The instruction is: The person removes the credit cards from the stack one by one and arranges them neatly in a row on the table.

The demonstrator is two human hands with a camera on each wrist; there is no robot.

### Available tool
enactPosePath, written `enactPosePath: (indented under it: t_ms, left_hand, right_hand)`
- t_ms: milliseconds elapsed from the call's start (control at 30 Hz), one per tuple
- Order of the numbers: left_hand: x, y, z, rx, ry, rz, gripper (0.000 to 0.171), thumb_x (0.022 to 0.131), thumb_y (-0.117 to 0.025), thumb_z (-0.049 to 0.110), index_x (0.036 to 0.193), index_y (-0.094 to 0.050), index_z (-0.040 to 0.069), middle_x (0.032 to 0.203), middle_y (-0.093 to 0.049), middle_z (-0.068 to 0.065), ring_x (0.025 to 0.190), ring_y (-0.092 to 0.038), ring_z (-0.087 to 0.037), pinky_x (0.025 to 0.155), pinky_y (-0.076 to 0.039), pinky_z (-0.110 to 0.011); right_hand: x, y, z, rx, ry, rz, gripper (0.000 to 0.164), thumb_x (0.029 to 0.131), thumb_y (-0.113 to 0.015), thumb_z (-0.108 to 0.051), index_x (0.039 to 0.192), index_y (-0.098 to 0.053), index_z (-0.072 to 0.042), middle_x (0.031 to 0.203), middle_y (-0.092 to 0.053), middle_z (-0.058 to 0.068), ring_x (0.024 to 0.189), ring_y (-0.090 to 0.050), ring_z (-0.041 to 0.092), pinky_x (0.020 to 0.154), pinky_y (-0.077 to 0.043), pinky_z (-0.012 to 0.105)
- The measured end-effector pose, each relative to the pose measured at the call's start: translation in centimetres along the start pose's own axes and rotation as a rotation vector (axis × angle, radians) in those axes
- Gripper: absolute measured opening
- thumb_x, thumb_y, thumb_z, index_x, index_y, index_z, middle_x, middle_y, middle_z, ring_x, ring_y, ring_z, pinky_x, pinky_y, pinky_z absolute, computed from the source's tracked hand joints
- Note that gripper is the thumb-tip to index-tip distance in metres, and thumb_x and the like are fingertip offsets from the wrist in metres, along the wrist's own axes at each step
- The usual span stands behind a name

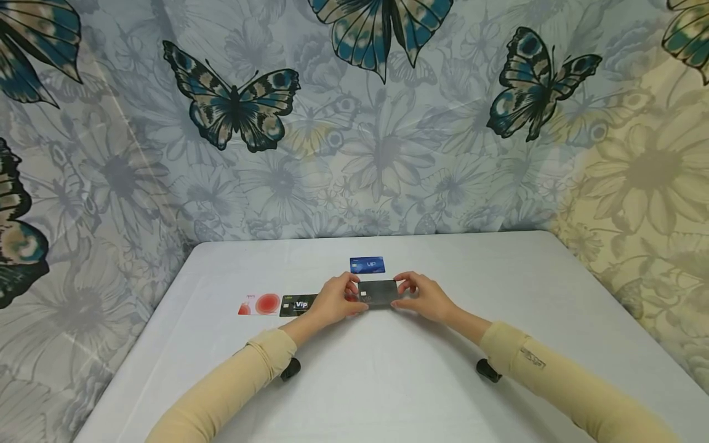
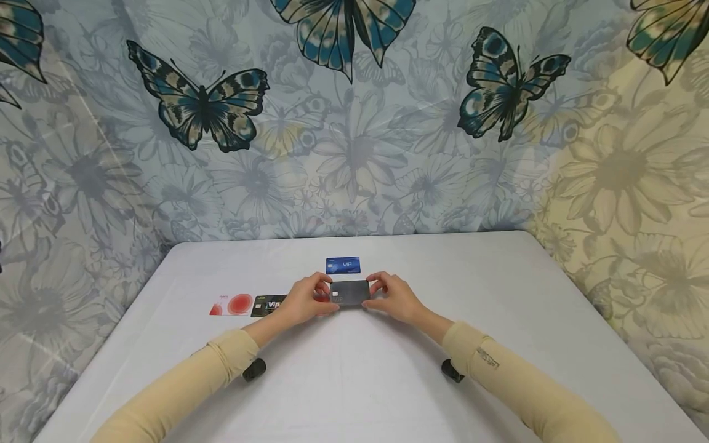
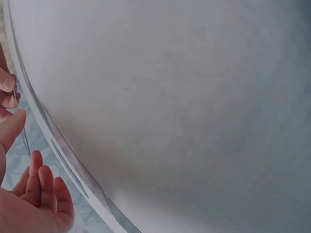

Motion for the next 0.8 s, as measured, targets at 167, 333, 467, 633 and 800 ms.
enactPosePath:
  t_ms: [167,333,467,633,800]
  left_hand:
    - [-0.1,-0.5,0.3,0.032,-0.014,-0.007,0.054,0.076,-0.085,0.024,0.118,-0.059,0.002,0.088,-0.061,0.001,0.082,-0.055,-0.016,0.092,-0.042,-0.038]
    - [-0.3,-0.6,0.8,0.087,-0.037,-0.003,0.055,0.074,-0.086,0.027,0.116,-0.062,0.002,0.089,-0.06,0.001,0.083,-0.051,-0.016,0.084,-0.043,-0.035]
    - [-0.5,-0.7,1.0,0.136,-0.042,0.002,0.055,0.074,-0.086,0.031,0.116,-0.063,0.004,0.093,-0.059,-0.002,0.088,-0.049,-0.019,0.079,-0.043,-0.035]
    - [-0.6,-0.9,0.9,0.177,-0.037,-0.006,0.055,0.074,-0.086,0.034,0.116,-0.064,0.006,0.1,-0.059,-0.005,0.094,-0.049,-0.023,0.082,-0.043,-0.038]
    - [-0.6,-1.0,0.7,0.187,-0.031,-0.011,0.053,0.074,-0.085,0.034,0.115,-0.064,0.007,0.102,-0.059,-0.006,0.097,-0.049,-0.024,0.083,-0.043,-0.039]
  right_hand:
    - [-0.6,0.0,0.2,-0.001,-0.006,-0.01,0.053,0.079,-0.083,-0.025,0.122,-0.06,-0.006,0.092,-0.064,-0.005,0.087,-0.051,0.019,0.08,-0.042,0.037]
    - [-0.9,0.1,0.6,-0.029,-0.007,-0.015,0.053,0.079,-0.083,-0.025,0.122,-0.06,-0.006,0.091,-0.065,-0.006,0.088,-0.051,0.019,0.082,-0.042,0.038]
    - [-1.0,0.1,0.7,-0.042,-0.002,-0.02,0.053,0.079,-0.083,-0.027,0.122,-0.061,-0.006,0.09,-0.065,-0.007,0.088,-0.051,0.018,0.082,-0.041,0.038]
    - [-1.2,0.1,0.5,-0.06,0.01,-0.027,0.052,0.078,-0.083,-0.028,0.12,-0.061,-0.007,0.089,-0.064,-0.007,0.086,-0.05,0.017,0.081,-0.041,0.037]
    - [-1.1,0.0,0.5,-0.07,0.015,-0.032,0.05,0.079,-0.083,-0.028,0.119,-0.062,-0.007,0.089,-0.063,-0.007,0.085,-0.049,0.017,0.08,-0.04,0.037]
Point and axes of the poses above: each hand's wrist, its own x-axis towards the middle knuckle, its own y-axis out of the back of the hand, z = x × y, the point moved 9 cm from there along x, towards the middle knuckle
